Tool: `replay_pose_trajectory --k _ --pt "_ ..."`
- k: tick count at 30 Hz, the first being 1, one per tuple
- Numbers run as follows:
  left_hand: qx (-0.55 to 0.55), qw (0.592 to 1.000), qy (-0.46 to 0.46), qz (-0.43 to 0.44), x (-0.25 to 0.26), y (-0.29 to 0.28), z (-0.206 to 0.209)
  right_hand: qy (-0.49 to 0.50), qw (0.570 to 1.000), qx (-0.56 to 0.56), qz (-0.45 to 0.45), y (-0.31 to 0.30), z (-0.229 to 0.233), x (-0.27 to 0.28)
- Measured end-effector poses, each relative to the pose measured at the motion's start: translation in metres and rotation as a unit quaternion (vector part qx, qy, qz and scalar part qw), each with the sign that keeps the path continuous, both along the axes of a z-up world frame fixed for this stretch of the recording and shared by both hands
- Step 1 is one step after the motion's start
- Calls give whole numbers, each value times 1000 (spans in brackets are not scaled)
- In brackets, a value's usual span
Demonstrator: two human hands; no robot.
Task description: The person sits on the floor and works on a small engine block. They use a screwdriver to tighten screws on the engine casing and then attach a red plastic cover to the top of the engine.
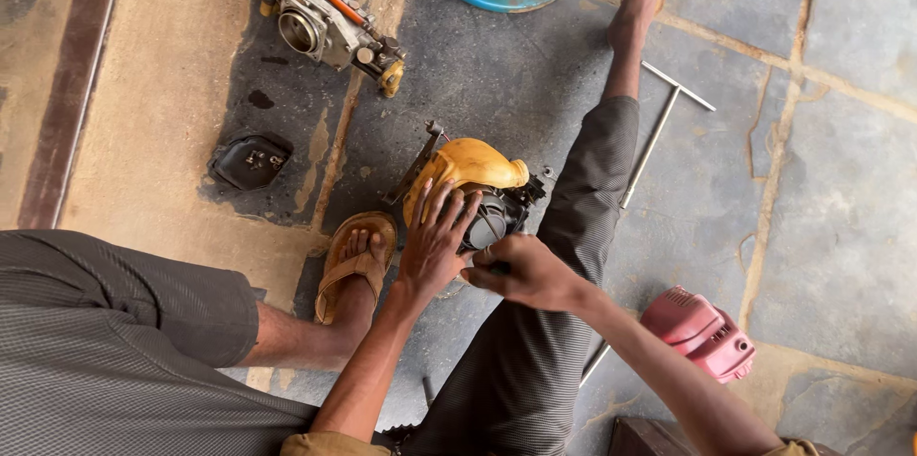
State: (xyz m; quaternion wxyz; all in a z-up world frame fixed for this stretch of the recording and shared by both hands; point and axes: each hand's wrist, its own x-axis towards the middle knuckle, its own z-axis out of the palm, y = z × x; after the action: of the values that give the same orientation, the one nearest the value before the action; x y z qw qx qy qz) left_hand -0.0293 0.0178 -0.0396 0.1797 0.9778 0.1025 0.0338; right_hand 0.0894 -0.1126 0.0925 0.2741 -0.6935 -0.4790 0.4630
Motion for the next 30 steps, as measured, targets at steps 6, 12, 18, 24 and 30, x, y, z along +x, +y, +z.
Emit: replay_pose_trajectory --k 6,12,18,24,30 --pt "-2 1000 -23 -18 -11 2 -9 22 993 -32 -112 -6 -13 -20" --pt "2 998 -42 -44 -14 9 -10 163 947 -7 -276 -5 -11 -41" --pt "23 998 -3 -50 -16 10 -13 268 874 53 -402 -2 -12 -55" --pt "38 998 -28 -51 -20 10 -18 276 828 57 -486 4 -10 -62" --pt "47 997 -20 -59 -19 13 -17 294 785 75 -541 11 -8 -67"
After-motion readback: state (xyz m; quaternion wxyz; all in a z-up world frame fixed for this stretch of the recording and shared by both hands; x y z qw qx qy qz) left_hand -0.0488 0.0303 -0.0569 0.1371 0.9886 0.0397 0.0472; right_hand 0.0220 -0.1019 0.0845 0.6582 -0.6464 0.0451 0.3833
